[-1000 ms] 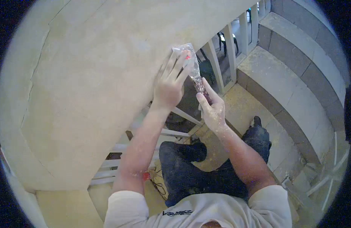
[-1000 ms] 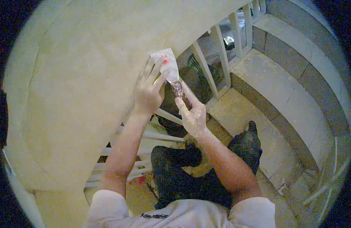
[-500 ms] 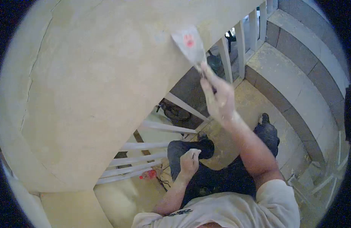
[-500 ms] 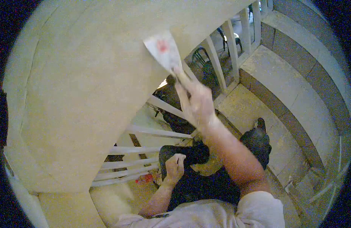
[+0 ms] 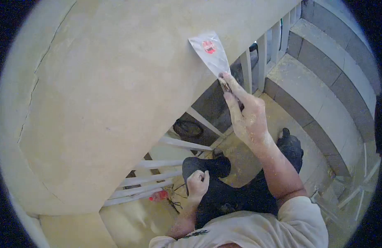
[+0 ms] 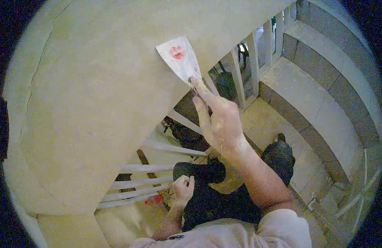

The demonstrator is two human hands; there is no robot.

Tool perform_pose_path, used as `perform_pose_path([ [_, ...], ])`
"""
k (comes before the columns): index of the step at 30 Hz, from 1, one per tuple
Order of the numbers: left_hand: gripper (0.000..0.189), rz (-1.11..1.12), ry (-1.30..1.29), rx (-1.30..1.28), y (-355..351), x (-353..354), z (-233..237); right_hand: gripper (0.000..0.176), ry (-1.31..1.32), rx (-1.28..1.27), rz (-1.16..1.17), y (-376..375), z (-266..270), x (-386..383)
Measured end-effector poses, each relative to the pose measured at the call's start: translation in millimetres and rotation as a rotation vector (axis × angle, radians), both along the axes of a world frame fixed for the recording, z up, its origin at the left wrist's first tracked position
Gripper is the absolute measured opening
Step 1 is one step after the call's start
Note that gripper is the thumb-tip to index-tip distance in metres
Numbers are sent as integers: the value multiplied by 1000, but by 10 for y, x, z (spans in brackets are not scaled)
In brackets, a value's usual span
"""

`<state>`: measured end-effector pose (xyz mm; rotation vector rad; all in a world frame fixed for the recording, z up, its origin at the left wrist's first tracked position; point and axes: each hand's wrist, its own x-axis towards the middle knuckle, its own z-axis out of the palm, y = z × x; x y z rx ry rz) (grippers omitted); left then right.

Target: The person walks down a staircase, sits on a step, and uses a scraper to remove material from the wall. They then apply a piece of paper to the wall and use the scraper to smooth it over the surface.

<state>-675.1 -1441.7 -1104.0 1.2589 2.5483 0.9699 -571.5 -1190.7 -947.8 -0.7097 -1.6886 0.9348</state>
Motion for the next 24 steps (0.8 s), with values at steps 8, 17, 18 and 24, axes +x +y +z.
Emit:
perform_pose_path([
  [8,19,2,-49,46,-146,128,37,38,90,15,-26,-66,-53,-125],
  [17,8,-146,-77,94,-300,175,23,41,120,14,34,-486,-675,-152],
  [18,9,-189,-65,140,-289,174,13,41,92,-108,100,-551,-685,-129],
  [24,8,-290,-13,73,-237,272,127,36,232,-240,46,-35,-256,-277],
])
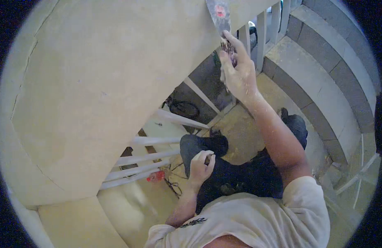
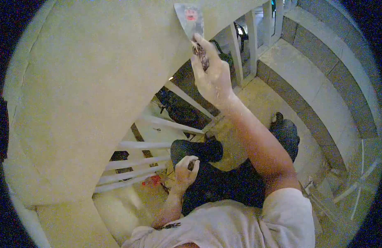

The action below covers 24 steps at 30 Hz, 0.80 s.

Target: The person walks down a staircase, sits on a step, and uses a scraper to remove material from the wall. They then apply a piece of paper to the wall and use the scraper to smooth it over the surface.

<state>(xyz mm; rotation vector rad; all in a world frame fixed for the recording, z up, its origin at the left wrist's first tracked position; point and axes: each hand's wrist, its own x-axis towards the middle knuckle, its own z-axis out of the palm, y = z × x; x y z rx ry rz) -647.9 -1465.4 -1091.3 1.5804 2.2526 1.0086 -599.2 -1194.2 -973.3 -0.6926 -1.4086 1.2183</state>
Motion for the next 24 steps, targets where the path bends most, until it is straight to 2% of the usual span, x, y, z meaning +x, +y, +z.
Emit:
perform_pose_path([
  [3,8,35,-58,-3,9,6,27,30,-19,-76,39,-176,-243,-57],
  [5,9,71,-137,-1,-7,4,-17,28,-41,-232,143,-472,-526,-91],
  [6,9,79,-136,-6,11,1,-23,26,-30,-125,120,-559,-882,-196],
  [8,12,65,-98,109,100,-47,-1,34,102,-351,211,-803,-956,-250],
  [9,20,56,-38,129,138,-81,47,34,104,-364,213,-857,-956,-299],
  [10,20,59,-37,116,156,-141,0,38,159,-412,237,-895,-918,-340],
  [12,26,153,-375,199,192,-259,-150,43,212,-461,264,-942,-806,-340],
  [13,26,160,-375,197,233,-286,-129,46,355,-614,414,-957,-717,-303],
  [14,26,236,-586,243,269,-319,-100,50,498,-765,565,-979,-670,-295],
  [15,27,312,-797,290,279,-333,-54,47,501,-758,567,-1023,-649,-327],
  [16,27,319,-795,291,287,-300,116,47,499,-762,573,-1043,-629,-330],
  [18,31,203,-1302,282,426,-147,587,51,577,-909,675,-984,-555,-289],
  [20,32,213,-1275,308,464,-79,741,45,595,-990,633,-976,-478,-328],
  [22,30,441,-836,-57,481,-27,983,36,635,-1049,647,-961,-474,-367],
  [23,22,423,-726,-7,532,8,1044,23,611,-1064,637,-953,-451,-371],
  [24,22,430,-719,-9,487,-3,1041,23,615,-1069,643,-945,-432,-410],
])
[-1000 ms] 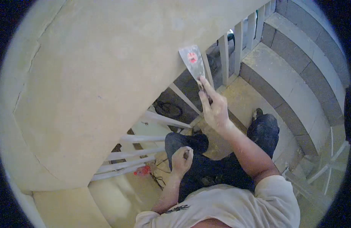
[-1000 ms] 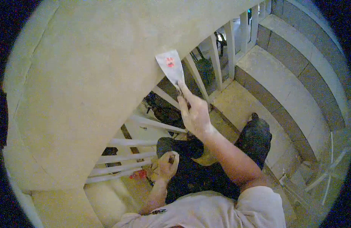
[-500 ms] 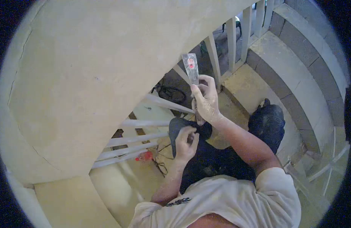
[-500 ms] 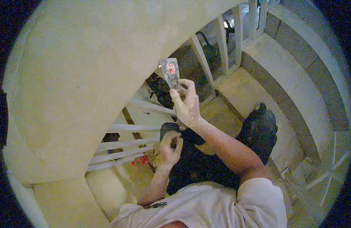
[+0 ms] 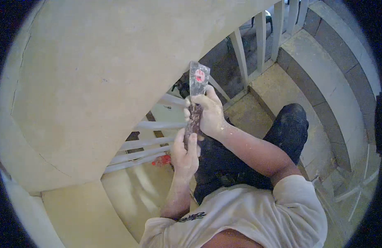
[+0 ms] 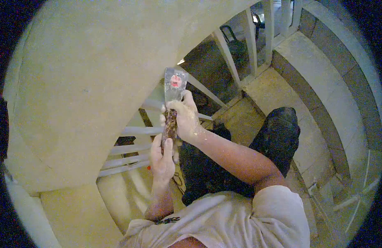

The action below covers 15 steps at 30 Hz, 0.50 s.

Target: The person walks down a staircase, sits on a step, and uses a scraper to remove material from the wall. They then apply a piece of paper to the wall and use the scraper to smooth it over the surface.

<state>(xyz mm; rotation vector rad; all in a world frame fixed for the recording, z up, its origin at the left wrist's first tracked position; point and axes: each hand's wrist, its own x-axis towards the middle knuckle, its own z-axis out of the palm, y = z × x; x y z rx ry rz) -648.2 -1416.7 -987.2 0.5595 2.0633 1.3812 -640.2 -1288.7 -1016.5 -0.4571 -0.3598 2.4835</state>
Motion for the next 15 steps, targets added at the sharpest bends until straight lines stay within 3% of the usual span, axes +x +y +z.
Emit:
perform_pose_path([
  [2,17,45,303,-153,-89,-23,23,19,94,-159,23,88,76,-90],
  [3,19,111,477,-105,-36,19,-7,22,126,-210,43,136,114,-109],
  [4,19,108,479,-112,27,33,24,22,128,-218,41,182,92,-129],
  [6,18,37,716,-200,117,51,74,27,188,-261,109,242,44,-167],
  [10,17,20,739,-217,123,-11,-86,30,96,-144,-14,246,-71,-266],
  [15,17,79,826,-154,116,-91,-219,30,108,-222,14,193,-34,-287],
])
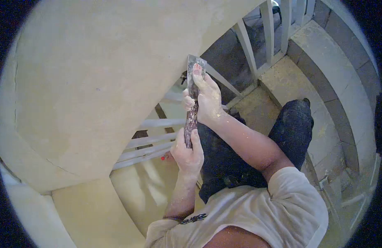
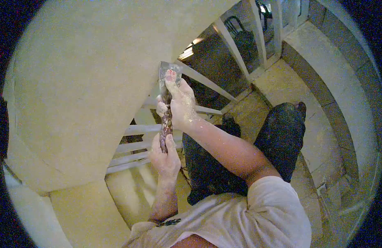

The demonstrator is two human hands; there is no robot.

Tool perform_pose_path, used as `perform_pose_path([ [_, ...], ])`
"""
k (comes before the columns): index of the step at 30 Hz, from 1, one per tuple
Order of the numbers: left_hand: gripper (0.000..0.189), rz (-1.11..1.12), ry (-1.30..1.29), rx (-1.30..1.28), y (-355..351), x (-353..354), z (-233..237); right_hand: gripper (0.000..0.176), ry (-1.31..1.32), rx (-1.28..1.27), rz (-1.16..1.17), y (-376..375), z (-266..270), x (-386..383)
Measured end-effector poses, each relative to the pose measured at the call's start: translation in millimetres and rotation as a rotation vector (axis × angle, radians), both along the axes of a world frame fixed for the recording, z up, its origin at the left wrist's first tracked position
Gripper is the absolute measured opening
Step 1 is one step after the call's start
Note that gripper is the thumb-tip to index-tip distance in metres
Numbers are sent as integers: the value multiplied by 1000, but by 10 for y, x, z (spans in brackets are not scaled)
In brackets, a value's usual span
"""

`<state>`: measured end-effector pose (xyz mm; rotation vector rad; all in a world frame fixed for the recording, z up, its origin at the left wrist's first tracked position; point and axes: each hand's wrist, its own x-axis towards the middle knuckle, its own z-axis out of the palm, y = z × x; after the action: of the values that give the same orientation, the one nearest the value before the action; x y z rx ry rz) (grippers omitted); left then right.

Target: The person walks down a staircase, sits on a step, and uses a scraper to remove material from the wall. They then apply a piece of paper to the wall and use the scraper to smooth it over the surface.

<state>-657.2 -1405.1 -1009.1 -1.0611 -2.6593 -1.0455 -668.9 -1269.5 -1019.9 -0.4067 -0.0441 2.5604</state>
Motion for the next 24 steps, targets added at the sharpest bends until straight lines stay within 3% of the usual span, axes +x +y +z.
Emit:
perform_pose_path([
  [6,15,-13,88,-53,-145,-23,86,28,123,6,18,-130,62,-45],
  [24,16,-67,83,-49,-134,-82,64,34,43,91,-43,-112,108,-57],
])
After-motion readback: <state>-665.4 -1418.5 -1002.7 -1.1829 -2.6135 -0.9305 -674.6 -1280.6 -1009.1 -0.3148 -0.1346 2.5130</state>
